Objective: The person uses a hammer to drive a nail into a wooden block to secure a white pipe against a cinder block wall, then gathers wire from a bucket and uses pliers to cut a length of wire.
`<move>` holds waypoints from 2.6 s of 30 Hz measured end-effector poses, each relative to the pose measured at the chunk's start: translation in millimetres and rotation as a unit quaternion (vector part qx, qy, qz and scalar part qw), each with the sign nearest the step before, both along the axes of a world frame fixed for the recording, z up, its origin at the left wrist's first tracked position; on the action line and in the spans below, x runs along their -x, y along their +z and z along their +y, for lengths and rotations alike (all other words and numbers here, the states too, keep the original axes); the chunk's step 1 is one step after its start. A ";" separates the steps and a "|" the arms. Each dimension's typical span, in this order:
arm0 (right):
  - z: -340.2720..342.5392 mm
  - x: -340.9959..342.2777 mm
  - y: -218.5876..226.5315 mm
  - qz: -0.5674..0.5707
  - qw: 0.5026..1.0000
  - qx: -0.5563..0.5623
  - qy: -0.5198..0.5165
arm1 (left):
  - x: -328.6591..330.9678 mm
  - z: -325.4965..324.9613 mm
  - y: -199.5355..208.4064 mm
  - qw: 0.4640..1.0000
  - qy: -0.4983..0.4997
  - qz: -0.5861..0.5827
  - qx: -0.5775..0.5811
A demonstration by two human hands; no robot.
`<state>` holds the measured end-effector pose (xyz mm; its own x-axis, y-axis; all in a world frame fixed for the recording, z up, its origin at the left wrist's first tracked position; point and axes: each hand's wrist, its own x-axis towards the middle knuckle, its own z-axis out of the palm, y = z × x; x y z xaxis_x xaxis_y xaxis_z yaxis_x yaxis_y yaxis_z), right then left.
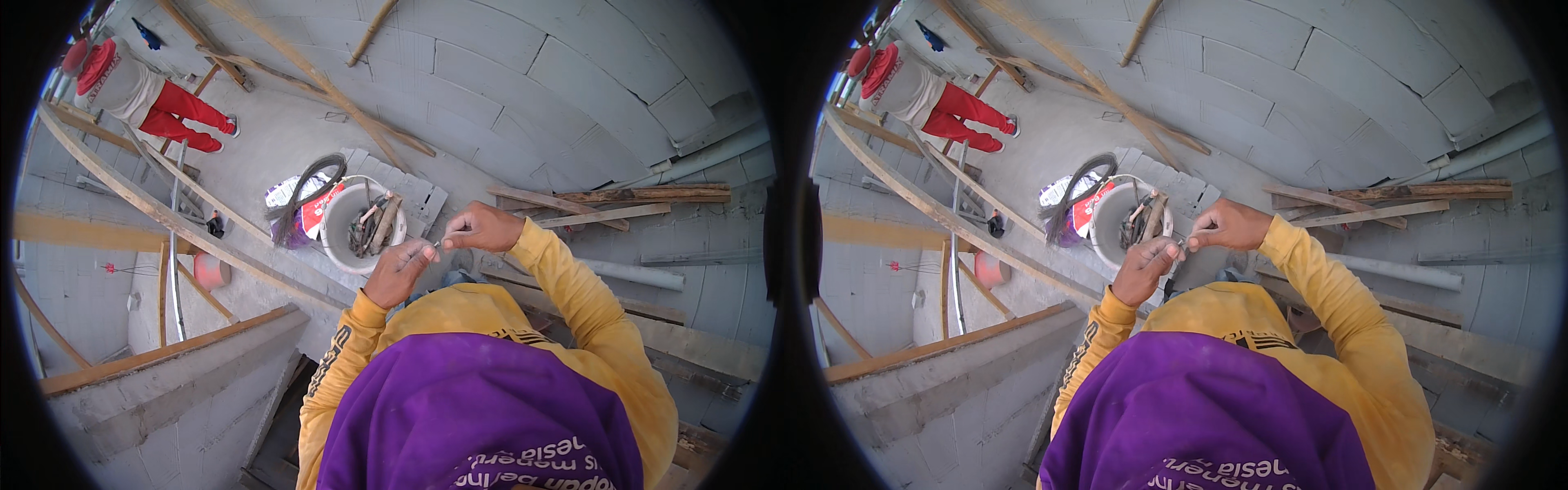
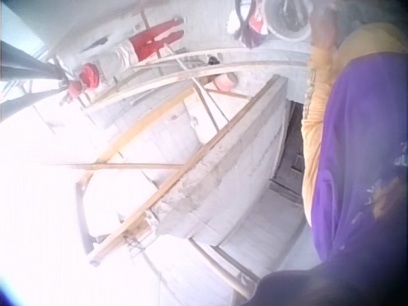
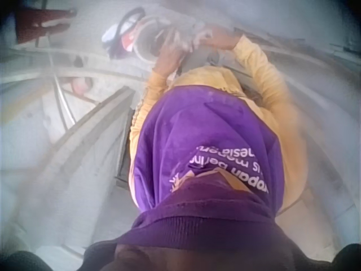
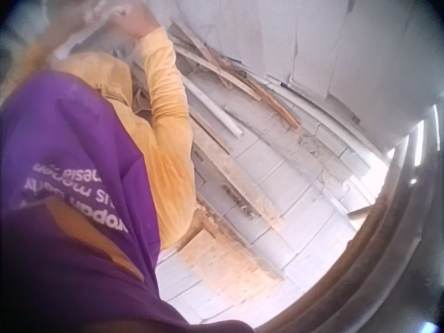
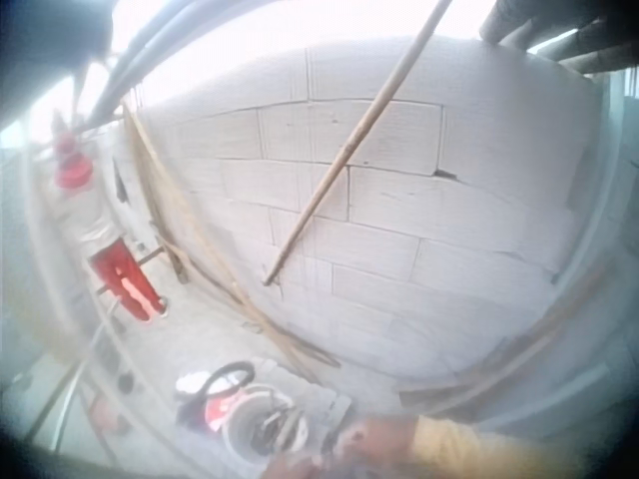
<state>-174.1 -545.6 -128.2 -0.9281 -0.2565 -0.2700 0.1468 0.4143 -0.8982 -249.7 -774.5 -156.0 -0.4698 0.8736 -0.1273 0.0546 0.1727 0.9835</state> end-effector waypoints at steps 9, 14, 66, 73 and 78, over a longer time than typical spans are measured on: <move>-39.9 25.5 -25.7 0.136 0.977 -0.138 -0.086 | 13.1 5.6 -50.8 0.990 0.096 0.098 0.032; -33.1 8.7 -29.7 0.123 0.987 -0.048 -0.096 | -5.7 6.7 -41.4 0.953 0.223 -0.198 -0.045; 207.1 -147.4 -25.0 0.036 0.894 -0.244 -0.375 | -18.0 344.4 21.6 0.995 -0.045 -0.089 -0.019; 226.8 -151.8 38.4 0.139 0.906 0.047 -0.397 | 12.8 384.9 -12.4 0.994 -0.037 -0.097 0.044; 258.5 -127.0 -2.0 0.077 0.796 -0.021 -0.600 | 12.2 367.2 3.4 0.997 -0.071 0.010 0.025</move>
<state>-47.2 -287.0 -130.2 -0.5200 0.8465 -0.1138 0.3483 0.0886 -0.9332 -261.9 -407.4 -152.7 -0.3449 0.9243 -0.1635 0.1011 0.2098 0.9725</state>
